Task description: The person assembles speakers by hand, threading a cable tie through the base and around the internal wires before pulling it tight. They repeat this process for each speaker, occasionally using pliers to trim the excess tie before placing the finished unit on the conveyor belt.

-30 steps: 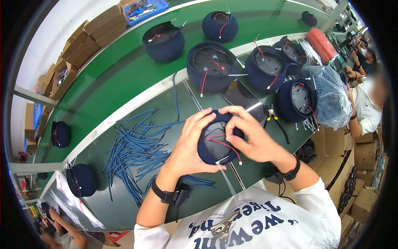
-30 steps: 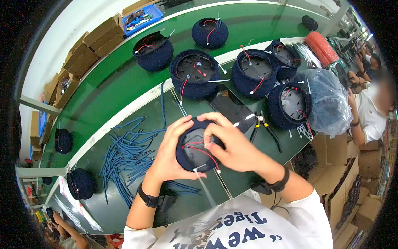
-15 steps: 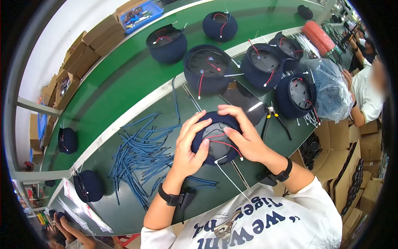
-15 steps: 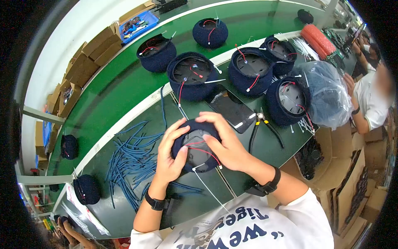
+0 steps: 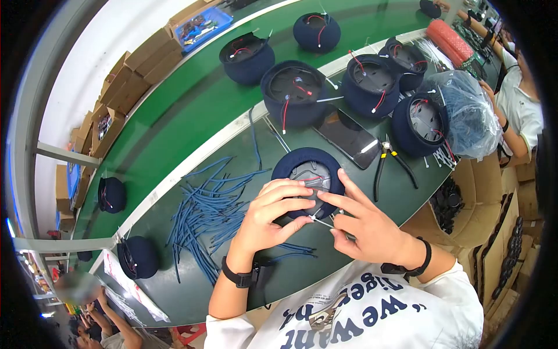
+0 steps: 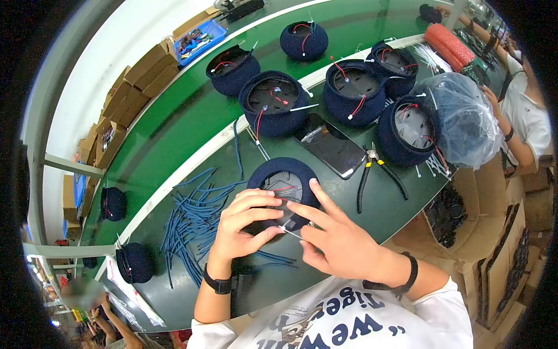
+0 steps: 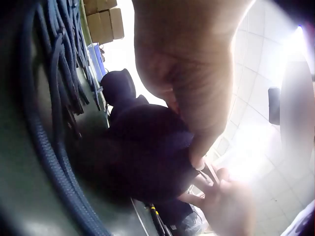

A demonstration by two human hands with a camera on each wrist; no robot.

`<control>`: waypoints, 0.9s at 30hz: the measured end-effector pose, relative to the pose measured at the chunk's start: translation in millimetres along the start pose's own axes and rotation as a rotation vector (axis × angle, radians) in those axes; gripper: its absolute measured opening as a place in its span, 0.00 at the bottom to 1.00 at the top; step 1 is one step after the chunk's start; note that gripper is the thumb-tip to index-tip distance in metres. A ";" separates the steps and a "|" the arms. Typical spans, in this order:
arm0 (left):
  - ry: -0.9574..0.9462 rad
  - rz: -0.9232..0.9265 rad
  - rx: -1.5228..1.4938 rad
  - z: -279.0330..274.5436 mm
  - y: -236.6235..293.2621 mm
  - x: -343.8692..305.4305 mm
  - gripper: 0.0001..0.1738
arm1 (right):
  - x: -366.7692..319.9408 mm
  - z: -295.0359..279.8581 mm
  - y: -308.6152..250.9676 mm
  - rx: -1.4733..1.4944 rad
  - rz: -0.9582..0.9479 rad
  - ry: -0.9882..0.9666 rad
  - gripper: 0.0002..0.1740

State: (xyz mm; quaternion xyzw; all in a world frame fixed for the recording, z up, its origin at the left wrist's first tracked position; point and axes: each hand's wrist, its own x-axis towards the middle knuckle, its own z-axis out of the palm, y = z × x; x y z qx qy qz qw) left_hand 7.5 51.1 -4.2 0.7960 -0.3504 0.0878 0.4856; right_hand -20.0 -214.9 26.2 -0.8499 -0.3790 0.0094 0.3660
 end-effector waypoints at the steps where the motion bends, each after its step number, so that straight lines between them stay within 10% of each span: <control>1: 0.007 0.006 -0.008 0.7 -0.7 0.5 0.22 | -0.1 -1.8 2.2 0.008 -0.013 -0.008 0.07; 14: 0.041 0.108 0.201 15.0 1.2 -3.8 0.13 | 6.6 -6.4 3.0 0.023 0.018 0.025 0.07; 21: 0.202 -0.428 0.633 -64.3 -18.8 -8.0 0.14 | 10.1 -16.7 11.2 -0.051 0.105 0.096 0.08; 27: -0.016 -0.412 0.742 -80.3 -57.9 -31.0 0.07 | 17.9 -35.1 -1.9 0.052 0.063 0.287 0.09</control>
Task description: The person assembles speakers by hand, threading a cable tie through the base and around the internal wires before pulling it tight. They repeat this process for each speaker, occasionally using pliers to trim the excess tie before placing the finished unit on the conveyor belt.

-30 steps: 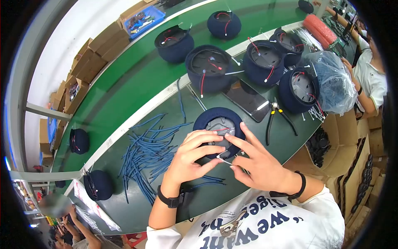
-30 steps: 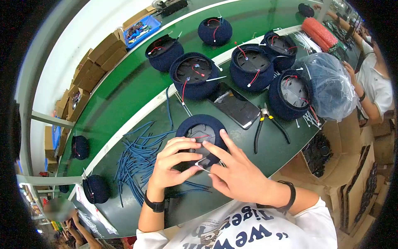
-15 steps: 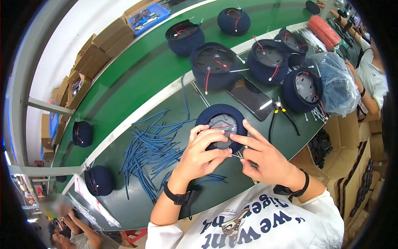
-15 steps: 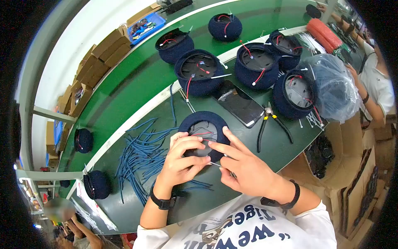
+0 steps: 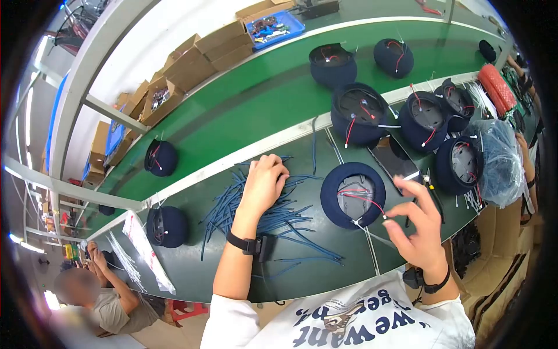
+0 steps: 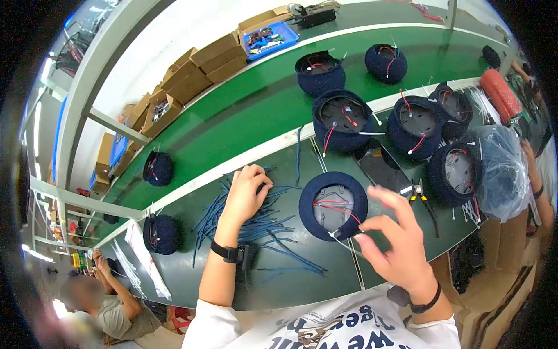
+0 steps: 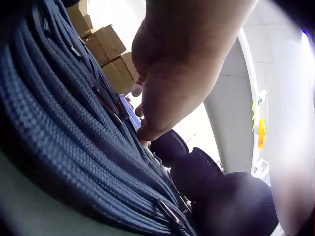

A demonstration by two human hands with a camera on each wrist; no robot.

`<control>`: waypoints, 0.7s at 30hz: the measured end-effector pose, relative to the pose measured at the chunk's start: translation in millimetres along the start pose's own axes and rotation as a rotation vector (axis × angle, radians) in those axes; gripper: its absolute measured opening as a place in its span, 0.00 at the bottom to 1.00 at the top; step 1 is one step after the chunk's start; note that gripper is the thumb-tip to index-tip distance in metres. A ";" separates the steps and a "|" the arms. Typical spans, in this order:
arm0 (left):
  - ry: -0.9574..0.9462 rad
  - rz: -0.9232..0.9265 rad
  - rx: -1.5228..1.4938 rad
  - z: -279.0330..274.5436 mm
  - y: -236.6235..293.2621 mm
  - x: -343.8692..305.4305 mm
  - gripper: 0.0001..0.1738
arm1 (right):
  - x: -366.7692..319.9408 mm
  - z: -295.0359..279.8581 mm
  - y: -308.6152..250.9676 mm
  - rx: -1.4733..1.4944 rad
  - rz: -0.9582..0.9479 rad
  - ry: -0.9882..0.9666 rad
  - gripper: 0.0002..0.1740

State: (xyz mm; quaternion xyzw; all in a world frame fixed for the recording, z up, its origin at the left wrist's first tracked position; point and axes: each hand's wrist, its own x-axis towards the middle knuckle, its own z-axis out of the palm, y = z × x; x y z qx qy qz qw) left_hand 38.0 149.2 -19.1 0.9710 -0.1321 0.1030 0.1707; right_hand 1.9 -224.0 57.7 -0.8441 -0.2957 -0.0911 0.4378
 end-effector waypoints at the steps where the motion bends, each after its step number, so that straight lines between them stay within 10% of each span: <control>1: 0.110 0.006 -0.025 -3.6 1.1 -0.5 0.08 | -6.0 -4.2 -2.8 0.075 0.034 0.032 0.07; 6: 0.335 -0.035 -0.431 -59.3 83.5 -14.6 0.04 | 4.3 15.1 -36.6 0.915 0.666 -0.624 0.20; 11: 0.062 0.082 -0.721 -35.5 144.7 -19.9 0.09 | 11.8 72.6 -24.9 1.236 0.257 0.244 0.20; 14: 0.045 0.130 -0.956 -16.6 143.6 -18.0 0.07 | 10.9 37.8 -28.1 1.650 0.348 0.207 0.19; 21: -0.179 0.012 -1.079 -22.7 126.8 -11.9 0.13 | 15.0 22.0 -25.0 0.913 0.313 0.207 0.23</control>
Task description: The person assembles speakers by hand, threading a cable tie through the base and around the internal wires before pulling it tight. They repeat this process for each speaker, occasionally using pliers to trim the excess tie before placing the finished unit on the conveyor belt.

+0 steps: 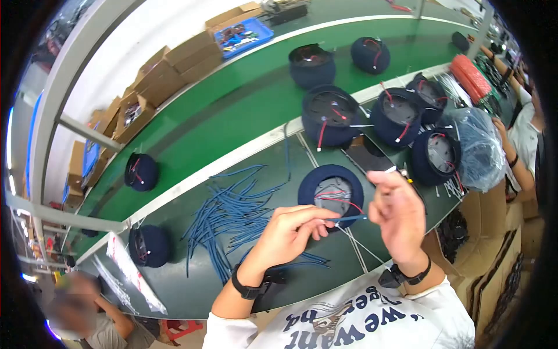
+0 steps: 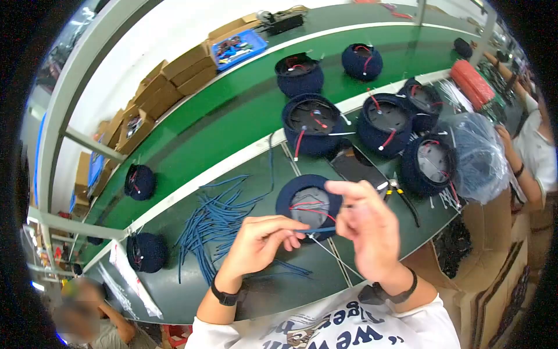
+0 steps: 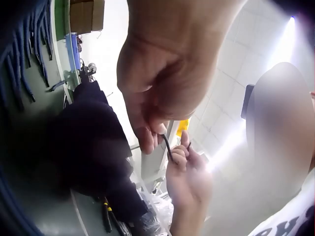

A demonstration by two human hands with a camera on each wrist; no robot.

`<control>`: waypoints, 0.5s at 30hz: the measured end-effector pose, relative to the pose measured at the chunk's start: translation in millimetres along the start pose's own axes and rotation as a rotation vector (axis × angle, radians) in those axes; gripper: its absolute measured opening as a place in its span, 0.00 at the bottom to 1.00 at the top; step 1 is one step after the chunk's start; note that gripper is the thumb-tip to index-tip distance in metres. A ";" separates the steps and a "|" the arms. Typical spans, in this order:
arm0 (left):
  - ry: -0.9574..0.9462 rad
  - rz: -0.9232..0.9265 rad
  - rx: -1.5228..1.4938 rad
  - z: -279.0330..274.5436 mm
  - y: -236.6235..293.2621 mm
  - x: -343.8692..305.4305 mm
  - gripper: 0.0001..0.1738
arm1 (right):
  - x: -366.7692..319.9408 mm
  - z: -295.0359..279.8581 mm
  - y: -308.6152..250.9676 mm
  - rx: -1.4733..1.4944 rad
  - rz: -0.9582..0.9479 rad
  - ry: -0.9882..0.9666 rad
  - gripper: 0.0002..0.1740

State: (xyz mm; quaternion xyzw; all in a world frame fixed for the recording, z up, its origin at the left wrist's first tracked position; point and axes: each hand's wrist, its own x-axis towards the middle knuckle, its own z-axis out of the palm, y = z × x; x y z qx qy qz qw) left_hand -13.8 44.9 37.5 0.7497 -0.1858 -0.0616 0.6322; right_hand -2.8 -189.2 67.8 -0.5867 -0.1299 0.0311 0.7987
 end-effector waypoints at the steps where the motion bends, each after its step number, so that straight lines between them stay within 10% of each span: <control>1: 0.066 -0.017 -0.018 3.9 3.0 -0.5 0.12 | -0.9 0.1 2.1 -0.162 0.008 -0.016 0.19; 7: 0.126 0.093 0.310 10.8 4.4 -7.5 0.15 | 3.7 2.7 26.9 -0.580 -0.311 -0.197 0.11; 15: 0.130 0.439 0.578 5.5 -12.9 -5.2 0.26 | 2.0 2.8 34.8 -0.501 -0.155 -0.163 0.07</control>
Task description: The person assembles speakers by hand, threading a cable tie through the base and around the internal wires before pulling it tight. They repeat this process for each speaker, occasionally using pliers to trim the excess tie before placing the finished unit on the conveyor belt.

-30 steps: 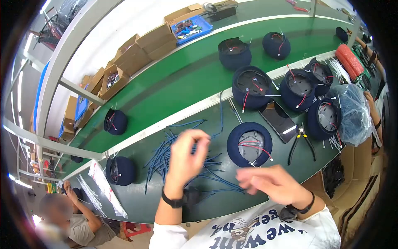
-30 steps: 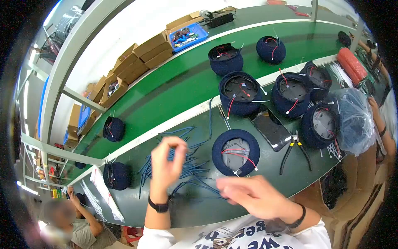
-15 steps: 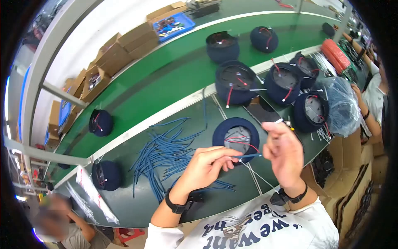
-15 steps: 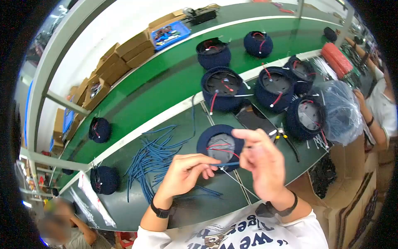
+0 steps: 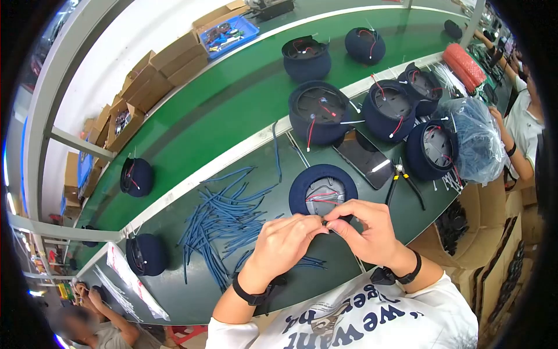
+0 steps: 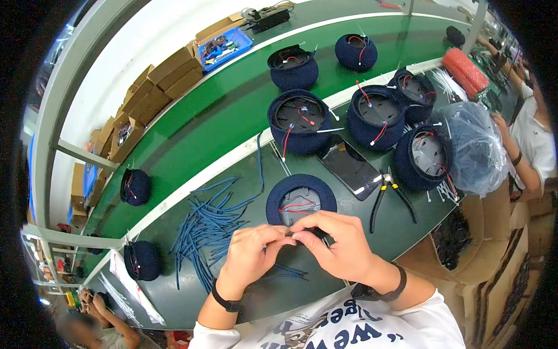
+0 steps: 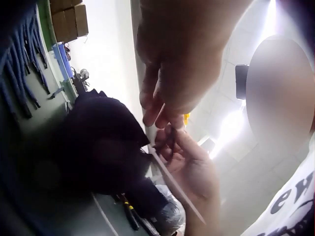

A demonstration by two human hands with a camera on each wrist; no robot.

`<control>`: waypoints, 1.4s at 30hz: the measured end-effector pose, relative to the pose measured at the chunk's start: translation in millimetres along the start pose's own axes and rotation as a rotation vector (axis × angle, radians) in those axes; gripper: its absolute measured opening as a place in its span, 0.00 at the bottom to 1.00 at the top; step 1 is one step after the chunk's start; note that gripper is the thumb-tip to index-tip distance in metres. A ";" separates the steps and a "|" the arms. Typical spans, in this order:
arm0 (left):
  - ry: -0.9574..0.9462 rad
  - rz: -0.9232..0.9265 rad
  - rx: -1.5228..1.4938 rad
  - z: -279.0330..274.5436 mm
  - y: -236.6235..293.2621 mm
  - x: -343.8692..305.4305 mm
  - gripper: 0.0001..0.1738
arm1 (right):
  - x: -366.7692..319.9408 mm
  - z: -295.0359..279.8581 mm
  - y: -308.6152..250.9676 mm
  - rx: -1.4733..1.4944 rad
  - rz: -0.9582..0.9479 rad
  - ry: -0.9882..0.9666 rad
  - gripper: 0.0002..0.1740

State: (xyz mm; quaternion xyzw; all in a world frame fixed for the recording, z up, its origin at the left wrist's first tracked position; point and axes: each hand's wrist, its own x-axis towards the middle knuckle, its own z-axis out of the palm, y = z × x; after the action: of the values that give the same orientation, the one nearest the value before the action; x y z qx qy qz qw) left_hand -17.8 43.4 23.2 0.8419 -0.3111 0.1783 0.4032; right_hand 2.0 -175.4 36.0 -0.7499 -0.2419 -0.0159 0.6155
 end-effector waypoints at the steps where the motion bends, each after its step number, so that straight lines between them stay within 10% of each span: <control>1: 0.017 -0.004 0.017 -2.9 -3.1 5.8 0.33 | 0.8 -2.5 -2.2 -0.032 0.020 0.004 0.07; 3: -0.082 -0.128 0.055 -17.3 -7.7 20.7 0.55 | 0.9 -6.2 -0.9 0.003 0.092 0.068 0.07; 13: -0.267 -0.300 -0.414 13.7 -43.7 -6.2 0.66 | -18.4 -17.8 -27.6 -0.249 0.124 -0.062 0.10; 29: 0.173 0.129 0.145 31.3 -33.3 -24.9 0.31 | -36.3 -3.9 -11.5 -0.251 0.163 -0.043 0.07; 42: 0.247 0.103 0.227 29.4 -39.1 -48.1 0.45 | -37.4 4.7 -11.2 -0.130 0.166 0.038 0.05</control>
State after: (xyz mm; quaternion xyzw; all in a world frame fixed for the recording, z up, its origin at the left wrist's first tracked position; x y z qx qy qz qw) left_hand -26.0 57.3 -43.5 0.8367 -0.2799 0.3346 0.3310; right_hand -36.6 -182.5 33.1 -0.8053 -0.1657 0.0050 0.5692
